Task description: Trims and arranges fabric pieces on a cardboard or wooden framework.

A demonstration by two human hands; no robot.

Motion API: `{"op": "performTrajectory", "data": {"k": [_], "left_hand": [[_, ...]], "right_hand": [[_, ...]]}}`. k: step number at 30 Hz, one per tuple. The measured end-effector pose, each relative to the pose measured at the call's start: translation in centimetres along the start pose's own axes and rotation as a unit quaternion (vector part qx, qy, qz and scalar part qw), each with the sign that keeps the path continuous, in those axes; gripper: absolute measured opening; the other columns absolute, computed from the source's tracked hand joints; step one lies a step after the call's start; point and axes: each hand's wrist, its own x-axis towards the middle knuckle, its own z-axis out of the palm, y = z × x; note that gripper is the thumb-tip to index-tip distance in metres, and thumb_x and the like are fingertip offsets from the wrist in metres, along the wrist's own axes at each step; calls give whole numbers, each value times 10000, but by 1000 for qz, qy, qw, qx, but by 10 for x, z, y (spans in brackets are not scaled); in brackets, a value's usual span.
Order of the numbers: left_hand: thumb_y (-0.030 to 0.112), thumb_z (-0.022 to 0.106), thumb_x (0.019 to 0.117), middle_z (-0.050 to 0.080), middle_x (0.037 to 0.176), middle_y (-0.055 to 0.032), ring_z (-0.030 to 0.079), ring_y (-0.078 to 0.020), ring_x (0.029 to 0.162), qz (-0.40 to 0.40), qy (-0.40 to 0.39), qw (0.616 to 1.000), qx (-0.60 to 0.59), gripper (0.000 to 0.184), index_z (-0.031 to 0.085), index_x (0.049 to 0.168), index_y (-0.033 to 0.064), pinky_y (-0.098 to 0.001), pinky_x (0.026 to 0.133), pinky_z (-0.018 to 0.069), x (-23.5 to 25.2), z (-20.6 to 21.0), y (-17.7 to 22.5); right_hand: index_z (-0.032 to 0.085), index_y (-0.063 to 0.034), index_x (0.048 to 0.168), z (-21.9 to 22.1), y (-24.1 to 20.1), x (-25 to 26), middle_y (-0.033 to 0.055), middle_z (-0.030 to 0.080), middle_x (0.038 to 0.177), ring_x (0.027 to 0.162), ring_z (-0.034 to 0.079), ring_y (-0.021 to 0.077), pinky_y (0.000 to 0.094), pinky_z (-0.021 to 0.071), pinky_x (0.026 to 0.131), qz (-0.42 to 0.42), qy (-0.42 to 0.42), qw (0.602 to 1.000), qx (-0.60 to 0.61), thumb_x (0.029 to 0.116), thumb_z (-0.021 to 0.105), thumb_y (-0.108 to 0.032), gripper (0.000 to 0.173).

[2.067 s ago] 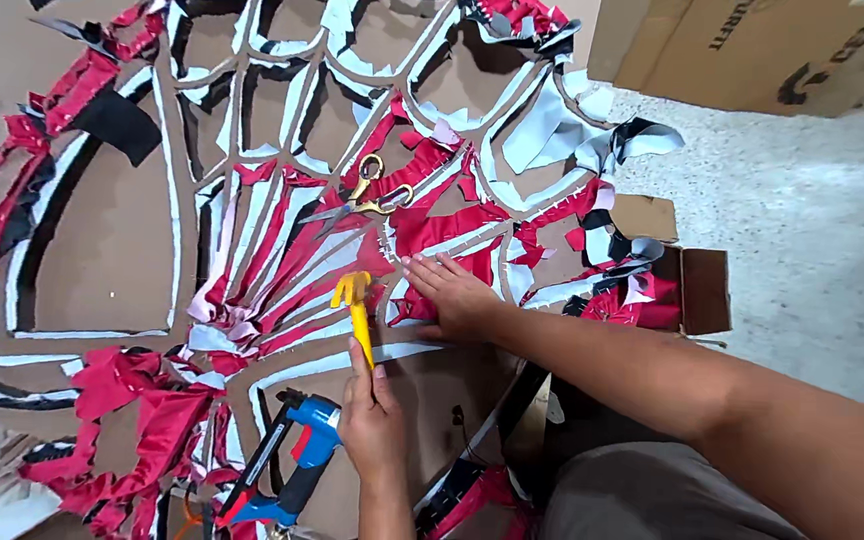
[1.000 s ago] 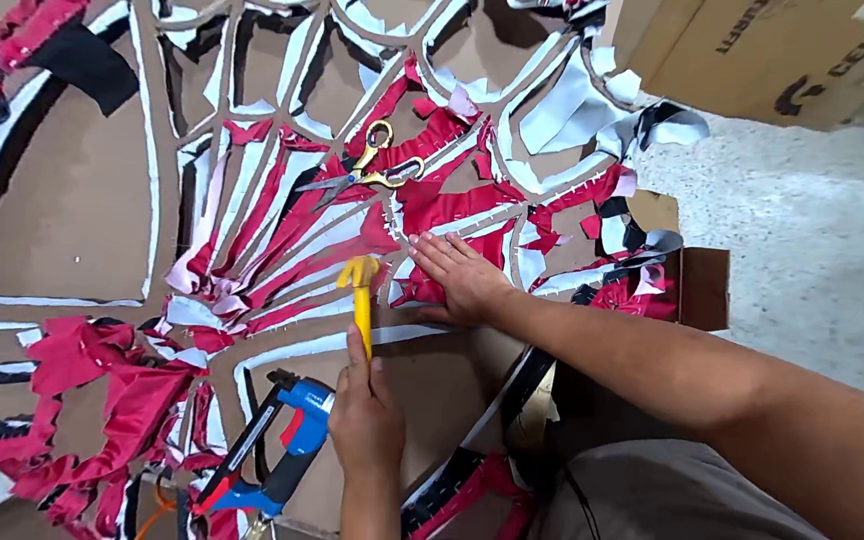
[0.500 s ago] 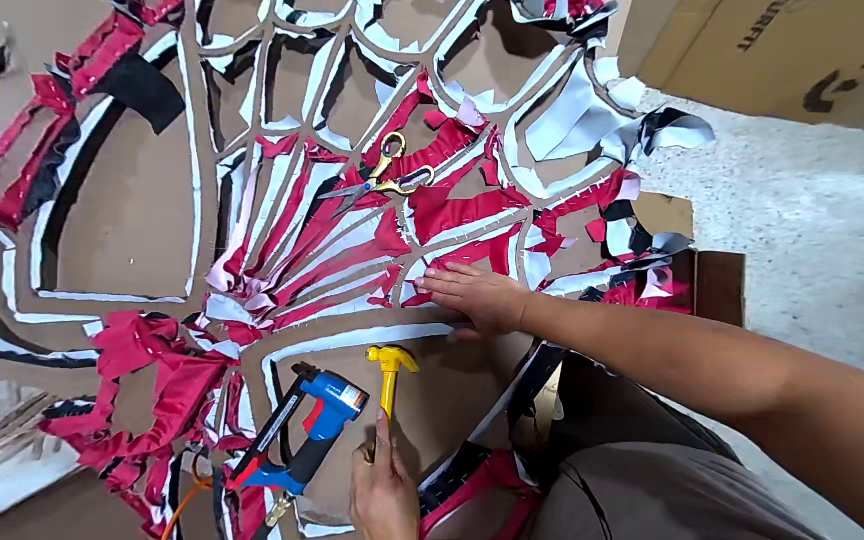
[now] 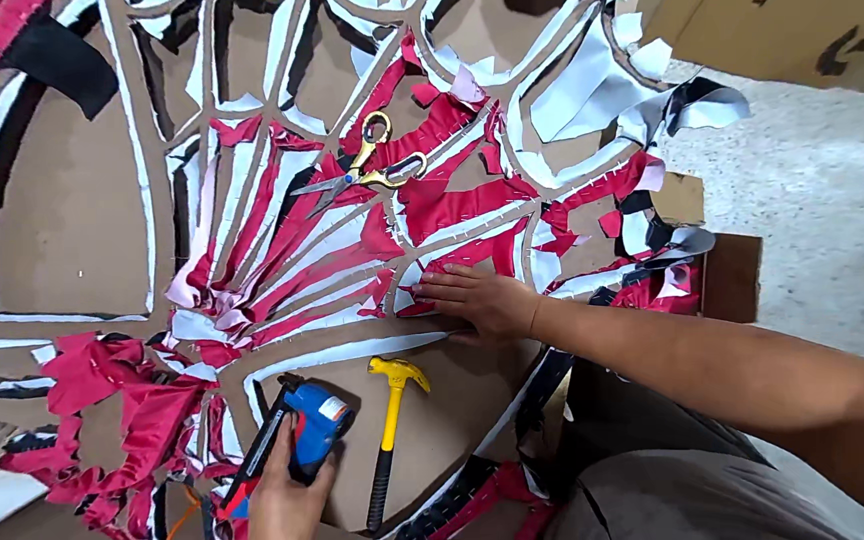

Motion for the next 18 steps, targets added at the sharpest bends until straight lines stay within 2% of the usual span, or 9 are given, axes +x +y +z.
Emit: {"op": "performTrajectory", "data": {"k": [2,3,4,5,6,8,11,13,18], "left_hand": [[249,715,870,689,1204,-251,705,-328,1056,-13,14,998,-61,644,542,1413,-52,-567,926,556,-5,-26,39],[306,692,912,716,1066,-220,719,-240,944,-16,27,996,-79,538,614,1275,-83,-482,865,587,-8,-37,64],[382,675,942,725,949,-169,716,-156,849,-13,33,996,-87,515,658,1148,-90,-404,808,605,-8,-46,90],[437,659,951,724,895,-134,709,-119,807,-11,29,995,-90,533,683,1081,-79,-372,781,607,-3,-52,116],[476,647,951,727,871,-104,708,-104,785,-13,23,996,-87,539,705,1055,-50,-365,759,611,5,-52,139],[521,627,928,708,759,-33,690,-102,654,-35,29,997,-68,510,725,1002,26,-383,631,608,23,-37,165],[516,624,917,660,663,7,639,-109,535,-74,24,996,-47,460,719,981,71,-384,521,572,41,-12,179],[480,637,920,653,656,1,628,-110,524,-85,24,995,-47,436,719,988,57,-378,515,560,42,-4,183],[500,627,911,644,635,12,625,-94,521,-91,26,995,-24,449,721,951,62,-361,513,552,42,2,188]], "right_hand": [[558,-76,1467,-2,1,1,45,342,1670,1567,245,224,435,170,1291,7,2,1000,18,973,601,-498,651],[564,-74,1460,-2,1,1,48,353,1664,1565,252,226,432,175,1290,7,8,1000,29,976,605,-478,632],[579,-69,1443,0,1,0,53,369,1655,1560,265,230,431,185,1288,5,18,999,38,974,612,-462,612],[587,-66,1434,2,2,0,56,380,1650,1556,277,234,432,194,1286,3,25,999,47,965,629,-449,607],[597,-63,1421,3,4,1,59,388,1645,1551,288,238,434,201,1282,2,30,998,56,942,660,-428,606],[613,-63,1394,6,5,0,56,388,1644,1551,283,242,439,196,1282,-1,23,997,75,899,707,-380,596],[674,-66,1309,5,6,-2,64,486,1577,1518,355,254,428,256,1266,-2,56,995,83,924,683,-354,481],[666,-60,1321,5,5,-3,70,498,1567,1517,358,251,413,253,1265,-2,59,995,84,939,661,-345,477],[669,-52,1318,11,6,-2,71,515,1552,1513,365,249,401,243,1268,-7,81,993,88,961,625,-344,463]]}}
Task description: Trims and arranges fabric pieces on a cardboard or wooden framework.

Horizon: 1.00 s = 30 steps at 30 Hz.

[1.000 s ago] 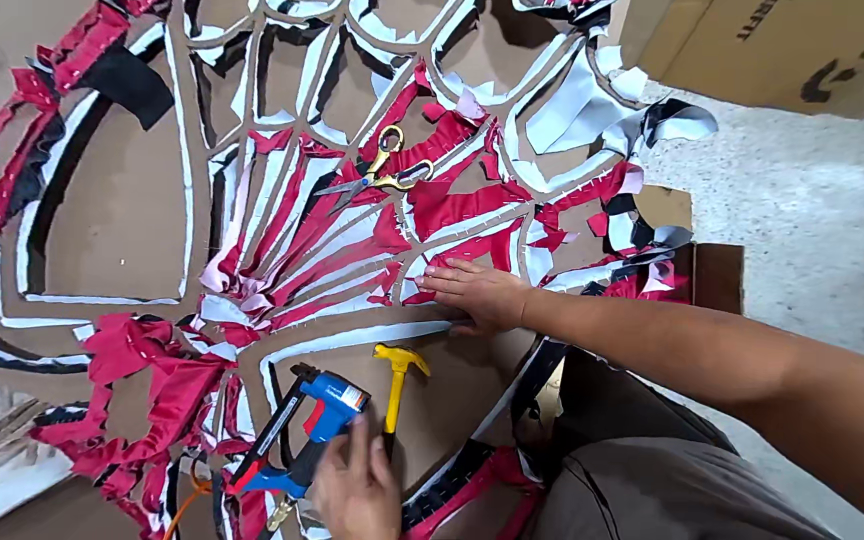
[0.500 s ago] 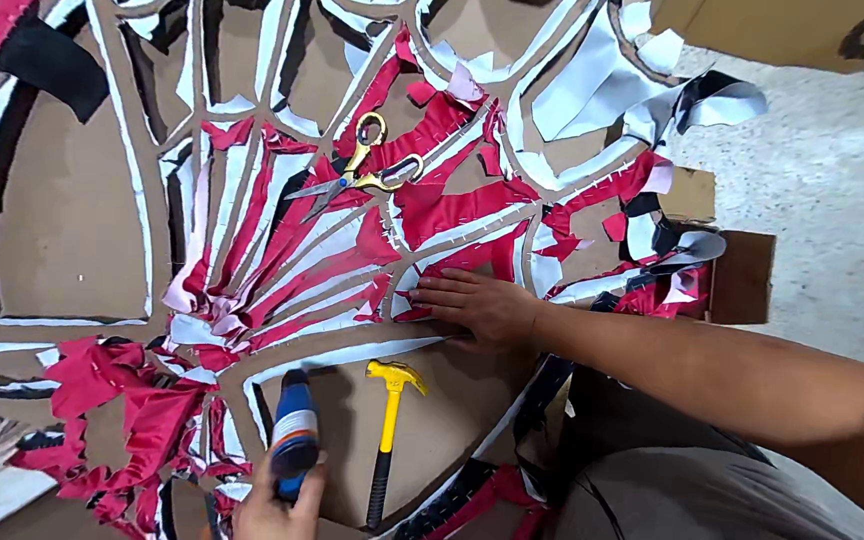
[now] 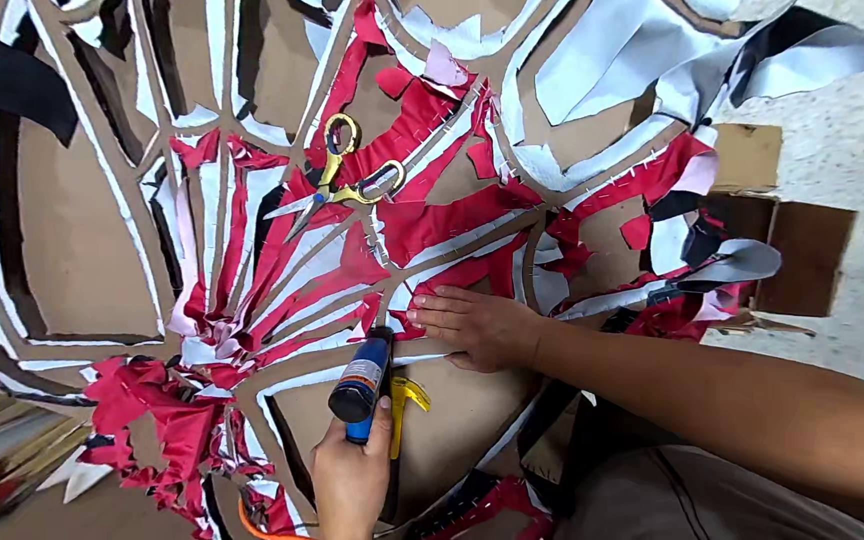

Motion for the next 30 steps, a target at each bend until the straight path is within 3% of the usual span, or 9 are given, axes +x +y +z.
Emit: {"op": "performTrajectory", "data": {"k": [7,10,12,16,21,30], "left_hand": [[497,661,901,646,659,0,631,-123,538,-19,-5,1000,16,430,719,974,77,-397,532,555,9,-2,14],[481,665,891,635,652,-3,621,-132,544,-19,-19,999,24,401,718,931,86,-417,539,538,13,-3,15],[493,669,886,637,645,11,617,-113,520,-17,-16,1000,9,411,718,945,90,-388,513,546,15,-6,14],[547,654,877,651,665,0,628,-104,541,33,-1,999,13,491,721,948,65,-382,529,553,24,-15,14],[514,652,863,638,662,-6,624,-111,580,78,-7,995,64,429,726,879,93,-400,558,524,38,-14,18],[494,639,840,671,682,-77,663,-202,624,166,-1,978,126,465,738,877,41,-479,592,526,46,-16,21]], "right_hand": [[672,-48,1314,-1,1,-1,74,519,1549,1510,371,248,400,243,1267,-3,3,1000,1,956,622,-331,458],[683,-56,1291,-3,-1,-2,76,534,1535,1504,380,252,398,246,1265,0,-2,1000,7,943,648,-327,442],[685,-57,1290,-4,0,-1,72,534,1536,1506,377,251,398,240,1267,-3,-2,1000,7,938,652,-329,446],[675,-57,1318,0,1,-2,67,518,1551,1518,355,244,390,223,1273,0,3,1000,4,948,638,-328,461],[676,-59,1322,1,-1,-2,66,522,1547,1510,368,242,386,232,1268,3,7,1000,-5,941,630,-314,460],[667,-59,1339,0,-5,-2,72,540,1531,1507,376,229,387,222,1274,17,14,1000,16,928,654,-277,466]]}}
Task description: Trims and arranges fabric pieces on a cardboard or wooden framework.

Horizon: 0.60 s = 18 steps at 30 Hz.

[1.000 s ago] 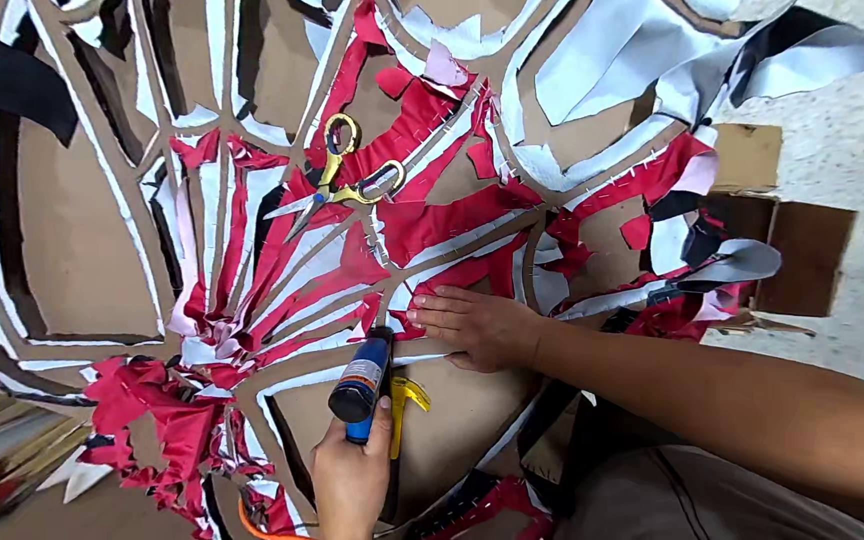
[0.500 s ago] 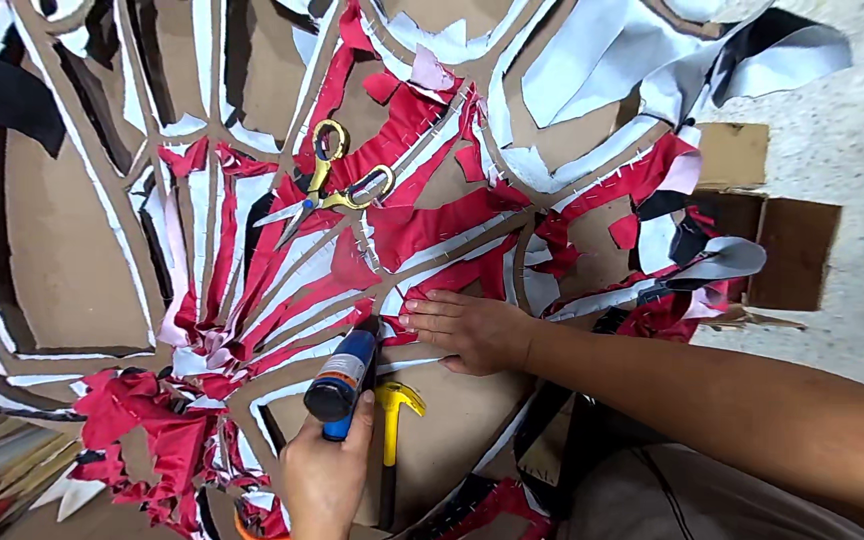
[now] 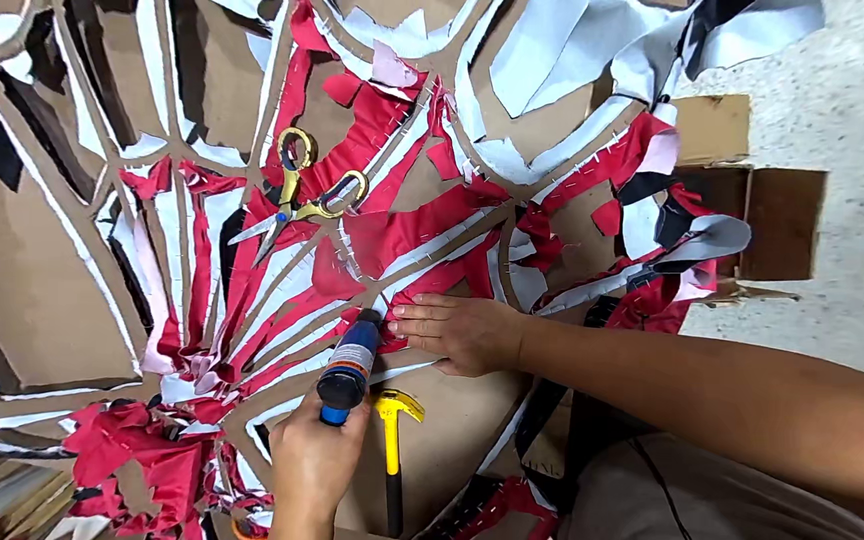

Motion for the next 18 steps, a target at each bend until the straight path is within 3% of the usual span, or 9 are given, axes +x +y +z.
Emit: {"op": "performTrajectory", "data": {"k": [9,13,15,18], "left_hand": [[506,634,825,658,670,-59,656,-173,617,40,-11,999,1,454,728,853,62,-443,572,515,18,-6,-6],[534,627,821,664,691,-57,663,-200,647,49,-29,998,9,467,733,861,81,-488,596,520,29,-10,-3],[554,643,835,670,718,-65,664,-212,665,28,-22,999,-15,502,736,910,67,-517,622,526,29,-12,-9],[520,670,898,687,754,-115,683,-228,636,-48,53,994,-85,553,693,1049,-11,-520,626,579,22,-14,-24]], "right_hand": [[688,-73,1317,-1,2,0,61,574,1498,1494,398,220,375,227,1269,-6,17,1000,-6,913,681,-288,458],[692,-71,1310,-2,2,0,61,580,1492,1489,406,219,370,229,1267,-6,19,1000,-11,901,689,-278,458],[698,-71,1298,-3,2,0,57,585,1487,1484,414,221,374,234,1267,-9,20,1000,-14,899,689,-294,457],[699,-80,1293,-4,2,2,56,604,1465,1470,437,226,383,251,1265,-13,25,1000,-10,927,667,-371,469]]}}
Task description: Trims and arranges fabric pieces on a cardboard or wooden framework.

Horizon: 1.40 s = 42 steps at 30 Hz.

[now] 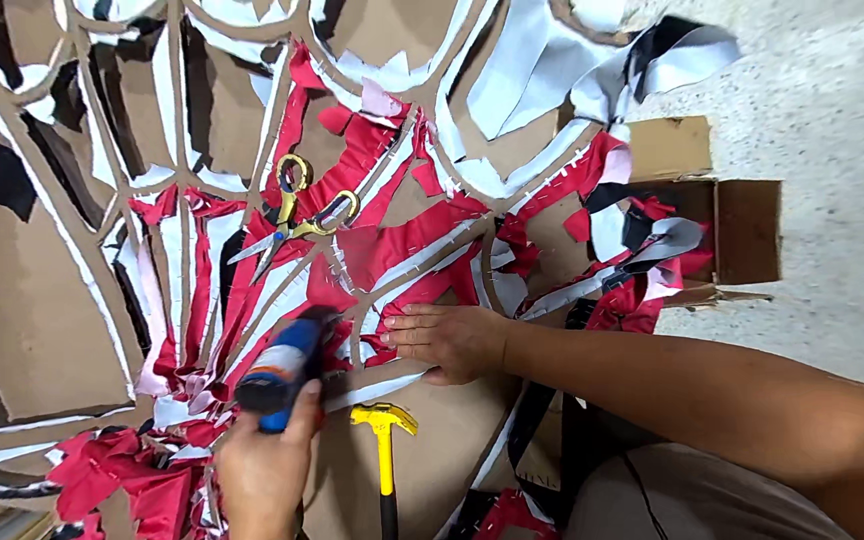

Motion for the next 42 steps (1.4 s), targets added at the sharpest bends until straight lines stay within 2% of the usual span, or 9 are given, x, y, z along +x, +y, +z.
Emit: {"op": "performTrajectory", "data": {"k": [3,6,10,13,16,20,24,32,42], "left_hand": [[394,693,946,658,1181,-313,656,-468,1072,-33,19,999,24,651,529,1408,-34,-689,920,480,-3,-7,6],[293,708,914,453,1437,-411,440,-608,1328,58,38,996,52,737,441,1508,-51,-734,1080,353,-17,4,14],[201,605,1015,654,1251,-267,657,-335,1148,13,-8,984,-179,452,574,1357,-93,-498,1000,533,-93,36,48],[164,533,1057,689,1152,-232,716,-268,986,-173,-101,866,-458,395,525,1352,-98,-441,871,604,-132,94,82],[190,525,1073,647,1167,-206,686,-241,1004,-303,-67,717,-624,373,492,1322,-86,-414,880,591,-126,135,111],[133,545,1052,688,1135,-153,706,-223,993,-347,-39,579,-737,312,509,1318,-26,-439,850,612,-93,150,126],[62,512,1039,729,1037,-126,740,-216,916,-359,-34,511,-780,208,558,1231,-4,-423,790,640,-95,165,141],[51,512,1023,702,1075,-158,711,-249,1005,-399,57,376,-835,206,578,1202,-26,-479,901,608,-90,187,209],[192,642,979,740,1044,-137,744,-251,977,-398,85,293,-865,231,646,1158,46,-495,837,635,-88,187,211]], "right_hand": [[723,-78,1241,-8,-5,-2,67,677,1361,1383,544,216,386,335,1226,0,39,999,37,961,640,-350,399],[727,-113,1225,-58,-16,-26,23,700,1305,1274,617,151,374,452,1143,113,82,988,64,1002,626,-225,270],[751,-141,1193,-149,-16,-97,20,745,1154,1059,705,137,425,584,957,380,185,905,49,1019,609,-234,243],[723,-144,1206,-201,10,-111,45,737,1114,1019,707,182,484,574,933,466,177,867,-4,1010,611,-335,296],[669,-92,1299,-229,52,-61,132,680,1258,1178,649,298,563,510,1020,448,21,892,-48,948,669,-477,521],[709,27,1068,-215,110,26,215,694,999,978,667,373,651,505,871,390,-305,867,49,888,757,-514,572],[639,50,1197,-191,152,27,142,713,1071,980,692,198,450,564,904,355,-421,782,292,898,783,-179,403],[613,17,1243,-178,158,14,96,720,1116,1006,706,149,379,593,926,406,-381,705,440,841,787,6,438],[656,-33,1134,-178,168,14,21,742,1026,952,714,91,318,611,882,349,-389,671,526,812,746,93,357]]}}
